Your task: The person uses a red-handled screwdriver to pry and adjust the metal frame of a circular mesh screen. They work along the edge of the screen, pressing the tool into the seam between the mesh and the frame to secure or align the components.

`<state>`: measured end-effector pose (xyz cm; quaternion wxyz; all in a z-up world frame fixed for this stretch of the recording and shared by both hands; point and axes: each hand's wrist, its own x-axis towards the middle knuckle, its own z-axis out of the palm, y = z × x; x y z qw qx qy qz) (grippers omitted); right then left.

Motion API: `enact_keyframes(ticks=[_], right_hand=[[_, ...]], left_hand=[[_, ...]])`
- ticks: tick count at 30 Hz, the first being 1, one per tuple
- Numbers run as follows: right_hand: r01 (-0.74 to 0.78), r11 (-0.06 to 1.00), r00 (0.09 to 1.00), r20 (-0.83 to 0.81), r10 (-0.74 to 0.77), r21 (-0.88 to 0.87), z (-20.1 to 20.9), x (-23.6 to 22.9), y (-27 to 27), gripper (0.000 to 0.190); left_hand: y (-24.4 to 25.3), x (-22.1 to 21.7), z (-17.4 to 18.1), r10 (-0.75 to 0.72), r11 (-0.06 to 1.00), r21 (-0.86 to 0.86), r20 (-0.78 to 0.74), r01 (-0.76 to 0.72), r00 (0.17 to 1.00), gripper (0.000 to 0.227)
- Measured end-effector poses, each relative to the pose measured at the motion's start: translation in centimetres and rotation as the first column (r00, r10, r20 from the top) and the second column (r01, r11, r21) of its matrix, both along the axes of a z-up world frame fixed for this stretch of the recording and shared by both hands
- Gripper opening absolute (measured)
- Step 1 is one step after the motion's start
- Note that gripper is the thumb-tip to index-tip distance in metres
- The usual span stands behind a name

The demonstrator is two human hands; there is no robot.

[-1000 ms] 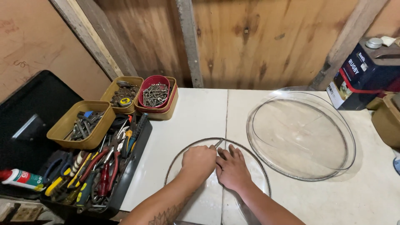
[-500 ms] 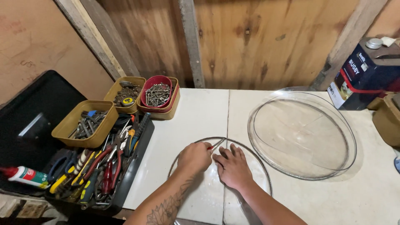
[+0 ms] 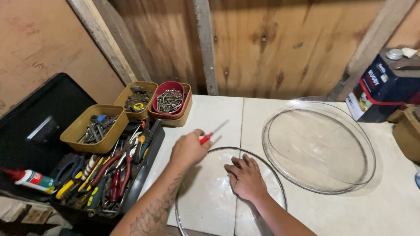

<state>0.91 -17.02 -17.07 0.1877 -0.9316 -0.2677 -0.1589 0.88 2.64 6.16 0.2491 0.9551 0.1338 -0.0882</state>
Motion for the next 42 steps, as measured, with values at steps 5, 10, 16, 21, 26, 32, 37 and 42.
enact_keyframes(ticks=[5, 10, 16, 21, 26, 32, 37, 42], right_hand=[[-0.02, 0.999, 0.998, 0.064, 0.018, 0.035, 0.0, -0.2, -0.1, 0.035], [0.003, 0.998, 0.997, -0.083, 0.002, 0.055, 0.2, -0.4, -0.1, 0.04], [0.027, 0.999, 0.996, -0.084, -0.024, 0.03, 0.1, -0.2, 0.0, 0.039], [0.052, 0.998, 0.993, -0.113, -0.047, 0.042, 0.2, 0.0, -0.1, 0.038], [0.051, 0.998, 0.997, -0.056, -0.049, 0.039, -0.9, 0.6, -0.3, 0.039], [0.034, 0.999, 0.999, 0.006, -0.034, 0.018, -1.7, 1.2, -0.5, 0.036], [0.011, 1.0, 0.998, 0.054, -0.011, -0.012, -1.6, 1.4, -0.4, 0.036], [0.009, 1.0, 0.99, 0.144, -0.006, -0.019, -1.1, 1.2, -0.3, 0.035]], left_hand=[[3.8, 1.1, -8.6, 0.19, 0.972, -0.158, 0.116, -0.171, 0.975, 0.032], [-0.3, -4.3, -13.5, 0.482, 0.551, -0.705, -0.168, -0.447, 0.86, 0.013], [-2.0, -6.3, -12.6, 0.249, 0.939, -0.231, -0.058, -0.255, 0.967, 0.035], [-1.9, -5.7, -15.0, 0.207, 0.96, -0.208, 0.07, -0.189, 0.976, 0.03], [-1.8, -5.5, -16.4, 0.148, 0.978, -0.172, 0.192, -0.115, 0.97, 0.025], [-1.5, -5.5, -17.6, 0.105, 0.987, -0.144, 0.3, -0.064, 0.948, 0.027], [-1.2, -5.8, -18.1, 0.073, 0.987, -0.156, 0.334, -0.021, 0.94, 0.024], [-0.6, -5.9, -19.7, -0.047, 0.999, 0.041, 0.76, 0.025, 0.648, 0.031]])
